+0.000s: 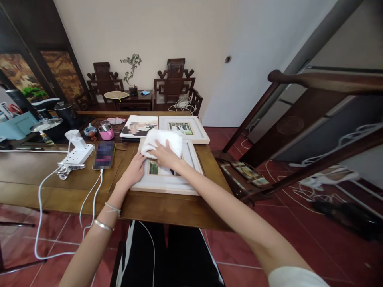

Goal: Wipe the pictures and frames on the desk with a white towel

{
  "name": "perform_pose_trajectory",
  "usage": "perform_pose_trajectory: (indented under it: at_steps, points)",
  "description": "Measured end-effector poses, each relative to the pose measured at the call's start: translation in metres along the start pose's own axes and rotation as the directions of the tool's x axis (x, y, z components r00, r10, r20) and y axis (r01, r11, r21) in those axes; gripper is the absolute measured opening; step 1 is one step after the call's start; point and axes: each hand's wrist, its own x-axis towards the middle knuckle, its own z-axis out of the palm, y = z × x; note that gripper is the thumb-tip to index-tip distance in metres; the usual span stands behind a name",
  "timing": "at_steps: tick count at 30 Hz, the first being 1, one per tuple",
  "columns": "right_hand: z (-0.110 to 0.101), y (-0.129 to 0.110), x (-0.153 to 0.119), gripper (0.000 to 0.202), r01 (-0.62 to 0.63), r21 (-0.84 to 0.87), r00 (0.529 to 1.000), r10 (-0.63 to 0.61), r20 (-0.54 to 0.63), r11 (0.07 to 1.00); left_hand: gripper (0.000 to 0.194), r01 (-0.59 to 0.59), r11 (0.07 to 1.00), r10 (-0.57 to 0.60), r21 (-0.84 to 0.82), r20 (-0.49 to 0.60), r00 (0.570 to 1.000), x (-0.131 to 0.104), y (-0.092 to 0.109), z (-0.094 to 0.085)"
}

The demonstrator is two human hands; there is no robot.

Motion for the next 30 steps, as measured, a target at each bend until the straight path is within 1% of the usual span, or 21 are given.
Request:
perform_pose_trajectory:
  at_steps: [3, 6, 10, 13, 15, 17, 21, 23, 25, 27, 28, 30]
  points:
    - [0.002, -0.002, 0.010, 0.061, 0.019, 0.007, 1.000, -0.019, 0.003, 1.000, 0.052, -0.021, 1.000, 0.021, -0.001, -0.011, 1.000, 0.001, -0.001, -0.001]
    - [-0.003, 0.009, 0.002, 0.056, -0.033, 0.013, 0.999, 0.033, 0.010, 0.999, 0.055, 0.014, 1.000, -0.014, -0.007, -0.001, 1.000, -0.001, -0.007, 0.002]
    - [-0.018, 0.043, -0.026, 0.050, -0.146, 0.007, 0.989, 0.145, 0.042, 0.989, 0.053, 0.037, 0.999, -0.037, -0.007, -0.011, 0.999, -0.003, -0.016, 0.008]
    - [-0.028, 0.067, -0.052, 0.054, -0.222, -0.015, 0.973, 0.222, 0.061, 0.975, 0.052, 0.035, 0.999, -0.035, 0.011, -0.018, 0.999, -0.004, -0.016, 0.008]
    - [-0.031, 0.074, -0.069, 0.060, -0.240, -0.023, 0.967, 0.241, 0.075, 0.970, 0.051, 0.040, 0.999, -0.039, 0.022, -0.021, 0.999, -0.003, -0.015, 0.008]
    - [-0.032, 0.070, -0.086, 0.065, -0.212, -0.037, 0.972, 0.214, 0.092, 0.977, 0.052, 0.049, 0.999, -0.049, 0.018, -0.029, 0.998, -0.003, -0.013, 0.008]
    - [-0.036, 0.040, -0.123, 0.068, -0.123, -0.045, 0.981, 0.128, 0.143, 0.991, 0.053, 0.061, 0.998, -0.060, 0.006, -0.036, 0.998, -0.003, -0.013, 0.009]
    - [-0.040, 0.026, -0.143, 0.069, -0.100, 0.009, 0.978, 0.097, 0.183, 0.995, 0.052, 0.055, 0.998, -0.055, 0.024, -0.025, 0.998, -0.003, -0.014, 0.010]
    - [-0.043, 0.019, -0.159, 0.072, -0.113, 0.074, 0.975, 0.097, 0.198, 0.991, 0.053, 0.043, 0.998, -0.043, 0.040, -0.016, 0.999, -0.004, -0.016, 0.010]
    - [-0.044, 0.021, -0.166, 0.075, -0.146, 0.106, 0.979, 0.128, 0.159, 0.984, 0.054, 0.032, 0.999, -0.031, 0.038, -0.012, 0.999, -0.004, -0.017, 0.010]
    - [-0.044, 0.025, -0.165, 0.076, -0.153, 0.103, 0.983, 0.141, 0.117, 0.983, 0.055, 0.027, 0.999, -0.027, 0.032, -0.011, 1.000, -0.004, -0.018, 0.009]
    - [-0.041, 0.036, -0.153, 0.077, -0.157, 0.050, 0.988, 0.157, 0.007, 0.986, 0.055, 0.023, 1.000, -0.023, 0.019, -0.011, 1.000, -0.004, -0.018, 0.009]
